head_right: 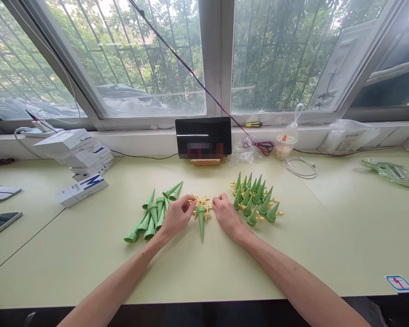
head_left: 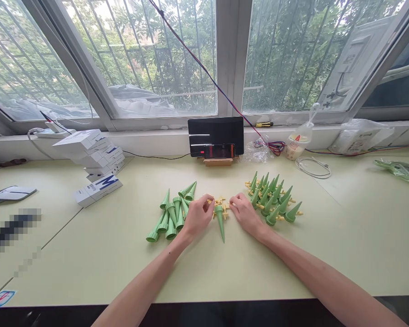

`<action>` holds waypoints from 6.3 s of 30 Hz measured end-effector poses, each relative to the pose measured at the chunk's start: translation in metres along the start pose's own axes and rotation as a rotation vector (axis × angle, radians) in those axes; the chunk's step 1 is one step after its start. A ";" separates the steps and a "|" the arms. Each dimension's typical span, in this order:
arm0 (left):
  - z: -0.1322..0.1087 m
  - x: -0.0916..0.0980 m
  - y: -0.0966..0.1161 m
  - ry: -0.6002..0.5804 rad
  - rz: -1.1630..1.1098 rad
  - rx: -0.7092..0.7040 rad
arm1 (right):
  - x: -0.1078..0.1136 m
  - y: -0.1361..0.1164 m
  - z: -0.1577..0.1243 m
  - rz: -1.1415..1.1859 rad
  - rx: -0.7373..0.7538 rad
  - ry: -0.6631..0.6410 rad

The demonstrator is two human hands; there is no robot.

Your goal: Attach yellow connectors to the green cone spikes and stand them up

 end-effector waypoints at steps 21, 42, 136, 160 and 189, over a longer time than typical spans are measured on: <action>0.000 0.002 0.004 0.017 -0.116 -0.059 | 0.009 -0.019 -0.008 0.182 0.223 0.088; -0.007 -0.003 0.006 -0.098 -0.054 -0.303 | 0.006 -0.020 -0.011 0.216 0.281 0.089; -0.003 -0.008 -0.002 -0.150 0.004 -0.175 | 0.010 -0.016 -0.006 0.304 0.120 0.271; 0.002 -0.007 -0.006 -0.172 -0.422 0.136 | 0.013 -0.017 -0.006 0.304 0.070 0.313; 0.004 -0.005 0.001 -0.208 -0.698 0.337 | 0.008 -0.014 -0.004 0.357 0.083 0.169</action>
Point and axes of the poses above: each hand's wrist, its own z-axis towards the middle knuckle, its own x-axis out of the back of the hand, y = z × x, the point moved 2 cm from there along z, towards the middle knuckle, and after that the axes turned 6 degrees about y, right-handed, at the moved point
